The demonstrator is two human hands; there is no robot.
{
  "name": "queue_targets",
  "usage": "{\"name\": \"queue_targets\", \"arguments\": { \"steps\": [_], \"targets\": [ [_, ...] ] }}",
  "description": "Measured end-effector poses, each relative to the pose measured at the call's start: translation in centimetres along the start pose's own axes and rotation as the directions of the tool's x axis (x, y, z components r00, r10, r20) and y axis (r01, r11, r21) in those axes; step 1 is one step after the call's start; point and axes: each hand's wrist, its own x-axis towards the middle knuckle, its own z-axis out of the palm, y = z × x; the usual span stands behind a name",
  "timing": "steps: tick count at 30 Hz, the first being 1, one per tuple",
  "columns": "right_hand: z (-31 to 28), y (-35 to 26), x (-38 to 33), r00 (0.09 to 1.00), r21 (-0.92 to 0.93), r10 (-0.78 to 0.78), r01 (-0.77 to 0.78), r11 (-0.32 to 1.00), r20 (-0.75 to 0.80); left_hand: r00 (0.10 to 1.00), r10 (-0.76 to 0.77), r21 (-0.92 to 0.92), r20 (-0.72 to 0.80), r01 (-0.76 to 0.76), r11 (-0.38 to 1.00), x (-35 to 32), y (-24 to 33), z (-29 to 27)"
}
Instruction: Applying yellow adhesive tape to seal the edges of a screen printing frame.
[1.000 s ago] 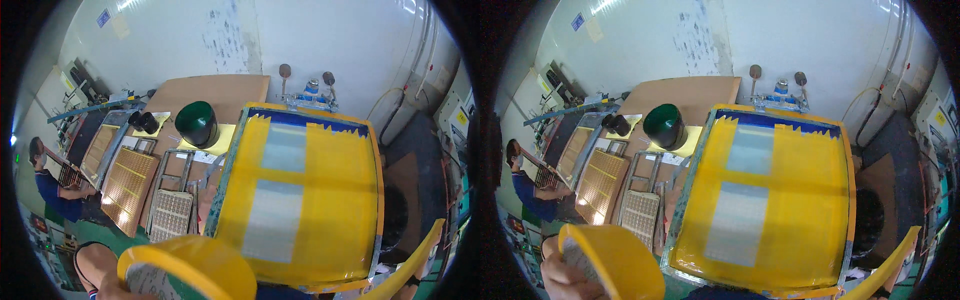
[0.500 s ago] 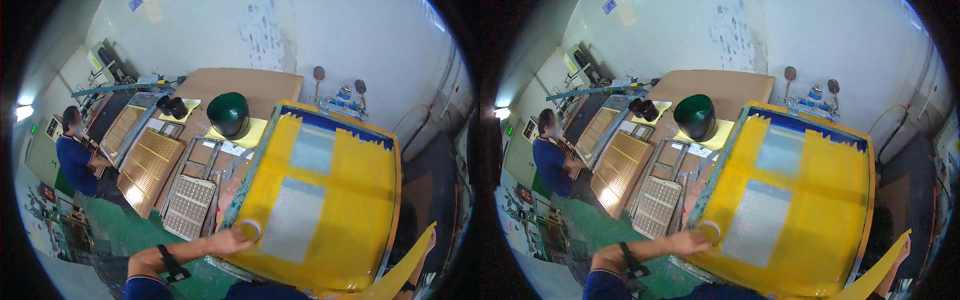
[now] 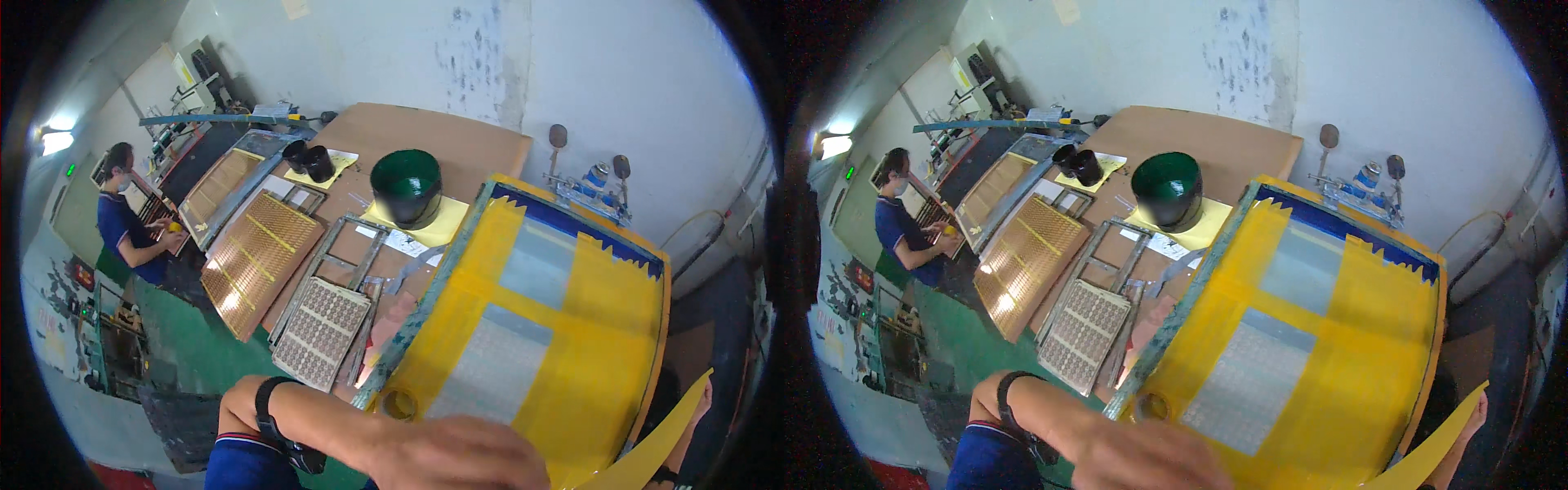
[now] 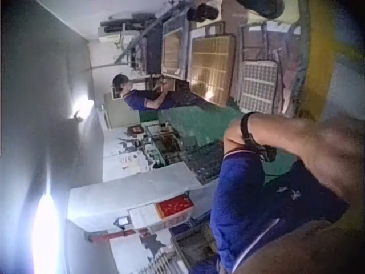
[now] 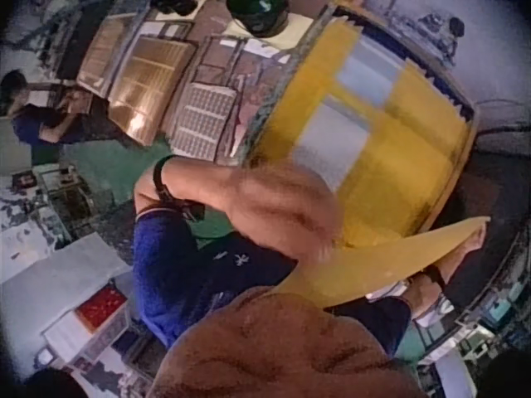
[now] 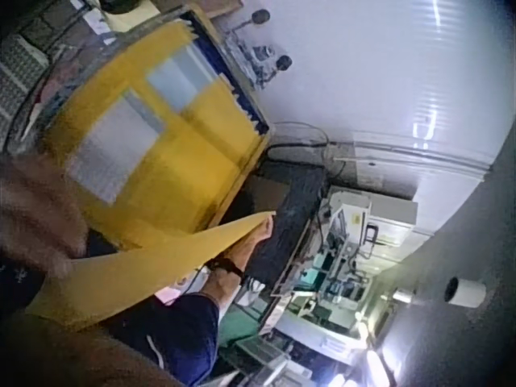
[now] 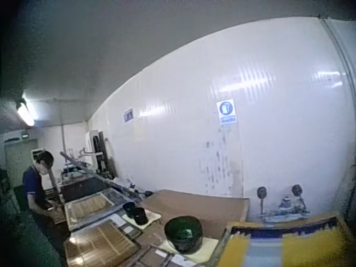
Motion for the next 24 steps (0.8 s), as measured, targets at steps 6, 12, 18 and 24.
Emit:
{"name": "queue_targets", "arguments": {
  "steps": [6, 12, 18, 24],
  "targets": [
    [0.7, 1.4, 2.8, 0.983, -0.237, -0.181, 0.177, 0.955, 0.004, 0.707, -0.575, 0.207, -0.412, 0.687, 0.696, 3.3, -14.3, -5.5],
    [18.1, 5.1, 0.8, 0.975, -0.704, -0.199, 0.208, 0.679, 0.097, 0.401, -0.675, 0.341, -0.62, 0.912, 0.229, -15.3, -36.5, -9.4],
    [18.3, 10.1, 2.0, 0.992, -0.84, -0.063, 0.127, 0.527, 0.11, 0.496, -0.614, 0.599, -0.615, 0.8, 0.046, -15.2, -39.9, -6.2],
    [21.7, 11.3, 0.6, 0.933, -0.844, -0.255, 0.342, 0.413, 0.254, 0.606, -0.584, 0.731, -0.541, 0.682, 0.03, -15.2, -39.0, -6.2]
  ]
}}
